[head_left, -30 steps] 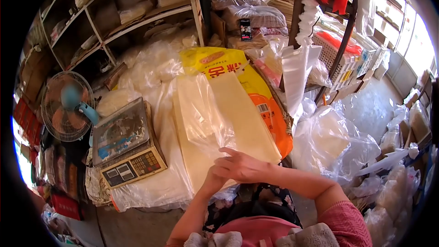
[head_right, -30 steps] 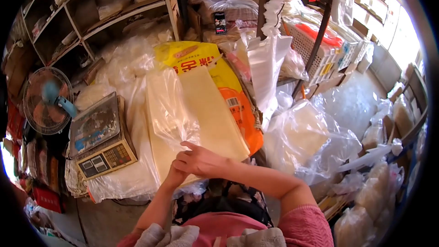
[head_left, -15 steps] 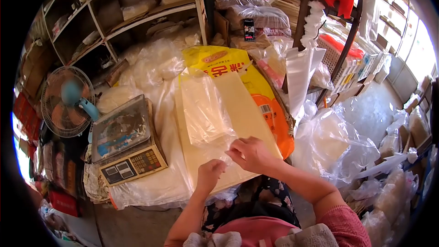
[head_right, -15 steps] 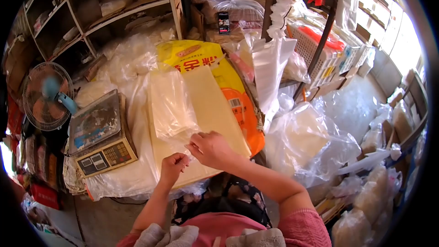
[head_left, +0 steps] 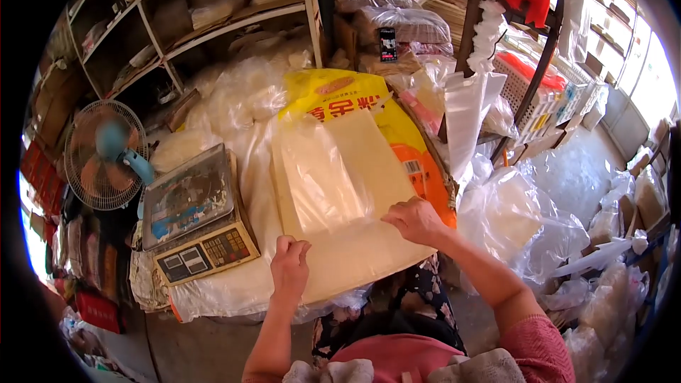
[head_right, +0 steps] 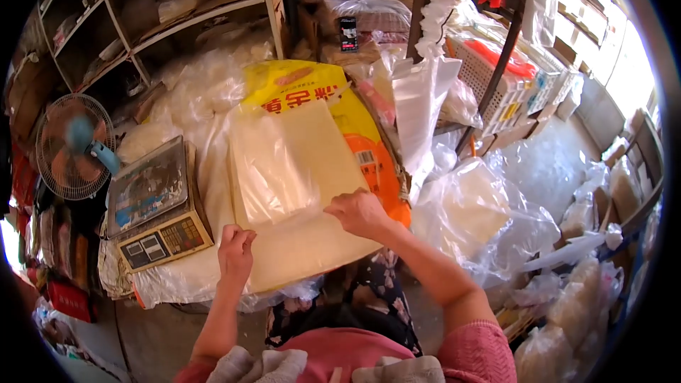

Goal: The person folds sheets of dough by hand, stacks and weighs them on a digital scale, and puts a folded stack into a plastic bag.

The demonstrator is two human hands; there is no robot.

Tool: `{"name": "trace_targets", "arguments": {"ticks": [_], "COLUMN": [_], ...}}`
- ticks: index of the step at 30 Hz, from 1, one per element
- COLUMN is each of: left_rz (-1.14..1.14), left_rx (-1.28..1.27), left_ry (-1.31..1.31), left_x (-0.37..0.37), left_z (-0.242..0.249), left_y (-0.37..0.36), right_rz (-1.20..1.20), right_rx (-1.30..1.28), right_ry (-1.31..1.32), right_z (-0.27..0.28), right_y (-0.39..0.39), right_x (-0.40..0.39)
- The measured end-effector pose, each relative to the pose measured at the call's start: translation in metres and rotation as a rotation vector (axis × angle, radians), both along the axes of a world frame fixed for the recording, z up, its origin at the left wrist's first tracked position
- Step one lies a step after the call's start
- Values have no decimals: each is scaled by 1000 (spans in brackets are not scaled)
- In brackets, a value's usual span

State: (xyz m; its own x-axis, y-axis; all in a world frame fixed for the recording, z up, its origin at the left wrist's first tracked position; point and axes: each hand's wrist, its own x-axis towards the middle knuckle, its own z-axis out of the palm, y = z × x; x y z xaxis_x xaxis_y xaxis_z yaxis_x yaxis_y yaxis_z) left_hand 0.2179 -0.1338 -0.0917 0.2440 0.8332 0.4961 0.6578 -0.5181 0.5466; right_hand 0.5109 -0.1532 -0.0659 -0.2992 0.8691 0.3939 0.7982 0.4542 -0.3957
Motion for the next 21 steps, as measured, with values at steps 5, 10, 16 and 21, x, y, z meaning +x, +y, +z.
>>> {"name": "trace_targets", "arguments": {"ticks": [5, 10, 16, 21], "left_rz": [6, -69, -351, -204], "left_rx": [111, 187, -174, -75], "left_ry": [3, 58, -322, -200], "left_x": [7, 31, 43, 50], "left_z": [22, 56, 47, 37], "left_y": [-9, -29, -33, -26], "right_rz": [166, 274, 281, 288], "right_rx": [-129, 6, 118, 121], "right_ry": [412, 383, 159, 246], "right_z": [18, 13, -6, -5], "right_y": [-12, -15, -5, -2], "right_x": [-22, -59, -73, -70]}}
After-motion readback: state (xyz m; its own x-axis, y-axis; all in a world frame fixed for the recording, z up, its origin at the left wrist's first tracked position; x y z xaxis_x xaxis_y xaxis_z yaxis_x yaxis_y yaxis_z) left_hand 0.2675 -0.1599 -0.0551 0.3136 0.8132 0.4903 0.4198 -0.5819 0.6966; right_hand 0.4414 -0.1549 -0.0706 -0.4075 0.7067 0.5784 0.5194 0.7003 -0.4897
